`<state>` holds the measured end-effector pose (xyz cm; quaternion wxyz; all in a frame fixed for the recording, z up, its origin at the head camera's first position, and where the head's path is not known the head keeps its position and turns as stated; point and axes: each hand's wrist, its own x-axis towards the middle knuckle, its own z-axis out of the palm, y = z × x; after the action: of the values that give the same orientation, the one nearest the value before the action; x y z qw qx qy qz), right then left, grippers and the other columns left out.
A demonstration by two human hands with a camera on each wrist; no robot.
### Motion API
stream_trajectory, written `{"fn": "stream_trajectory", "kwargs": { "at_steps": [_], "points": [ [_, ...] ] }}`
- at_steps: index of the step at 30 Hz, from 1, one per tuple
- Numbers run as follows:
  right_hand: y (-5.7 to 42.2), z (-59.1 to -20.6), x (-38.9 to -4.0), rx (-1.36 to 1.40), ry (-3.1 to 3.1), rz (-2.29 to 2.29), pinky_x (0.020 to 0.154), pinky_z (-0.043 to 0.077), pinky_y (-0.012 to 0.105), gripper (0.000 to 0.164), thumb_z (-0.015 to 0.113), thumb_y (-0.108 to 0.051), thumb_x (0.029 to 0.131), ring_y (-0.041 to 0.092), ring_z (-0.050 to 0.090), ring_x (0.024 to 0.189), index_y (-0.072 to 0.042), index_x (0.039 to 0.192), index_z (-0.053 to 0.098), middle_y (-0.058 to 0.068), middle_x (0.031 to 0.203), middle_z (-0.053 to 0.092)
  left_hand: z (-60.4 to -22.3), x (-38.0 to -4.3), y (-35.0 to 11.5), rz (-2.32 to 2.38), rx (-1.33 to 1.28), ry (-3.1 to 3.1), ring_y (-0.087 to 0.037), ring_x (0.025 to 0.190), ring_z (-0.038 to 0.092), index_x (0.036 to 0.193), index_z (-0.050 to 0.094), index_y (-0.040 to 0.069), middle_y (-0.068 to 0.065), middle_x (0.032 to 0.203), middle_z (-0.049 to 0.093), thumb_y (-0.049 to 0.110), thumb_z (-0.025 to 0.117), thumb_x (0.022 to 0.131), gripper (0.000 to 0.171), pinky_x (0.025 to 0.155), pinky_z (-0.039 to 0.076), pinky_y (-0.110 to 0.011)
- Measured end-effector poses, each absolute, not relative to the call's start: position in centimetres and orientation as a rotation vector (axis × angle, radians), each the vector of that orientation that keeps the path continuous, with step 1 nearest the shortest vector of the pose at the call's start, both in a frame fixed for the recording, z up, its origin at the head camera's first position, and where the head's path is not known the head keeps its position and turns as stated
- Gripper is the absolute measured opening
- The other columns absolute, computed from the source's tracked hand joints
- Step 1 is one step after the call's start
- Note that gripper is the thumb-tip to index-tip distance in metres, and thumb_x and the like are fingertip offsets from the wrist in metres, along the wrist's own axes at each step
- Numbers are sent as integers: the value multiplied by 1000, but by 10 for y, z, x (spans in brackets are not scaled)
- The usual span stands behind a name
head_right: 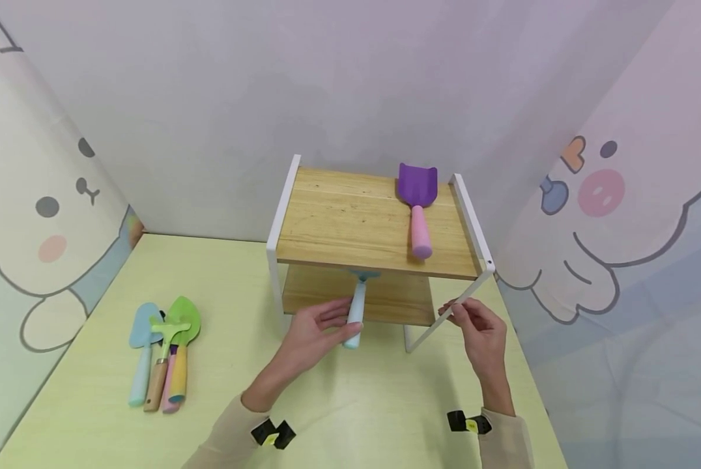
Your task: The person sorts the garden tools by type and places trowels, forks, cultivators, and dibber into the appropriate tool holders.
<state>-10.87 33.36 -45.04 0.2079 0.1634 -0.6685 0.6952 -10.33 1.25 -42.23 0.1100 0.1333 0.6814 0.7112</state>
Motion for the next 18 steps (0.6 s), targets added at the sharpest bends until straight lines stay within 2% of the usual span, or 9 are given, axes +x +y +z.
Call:
{"fn": "stream_trajectory", "kwargs": {
  "at_steps": [11, 18],
  "points": [
    [335, -451, -110, 499, -1809, 1962, 80, 61, 29, 14, 49, 21, 98, 20, 77, 90, 24, 105, 60, 14, 98, 76, -418, -119, 30, 2093, 357, 1934, -27, 110, 71, 137, 61, -3, -18, 128, 69, 19, 79, 93, 53, 89, 60, -32],
    [334, -452, -111, 494, -1811, 1956, 80, 61, 29, 14, 49, 21, 98, 20, 77, 89, 24, 105, 60, 13, 98, 76, -417, -128, 40, 2107, 258, 1914, -32, 114, 69, 137, 60, -4, -21, 128, 68, 18, 80, 92, 54, 90, 60, -36]
  ]
}}
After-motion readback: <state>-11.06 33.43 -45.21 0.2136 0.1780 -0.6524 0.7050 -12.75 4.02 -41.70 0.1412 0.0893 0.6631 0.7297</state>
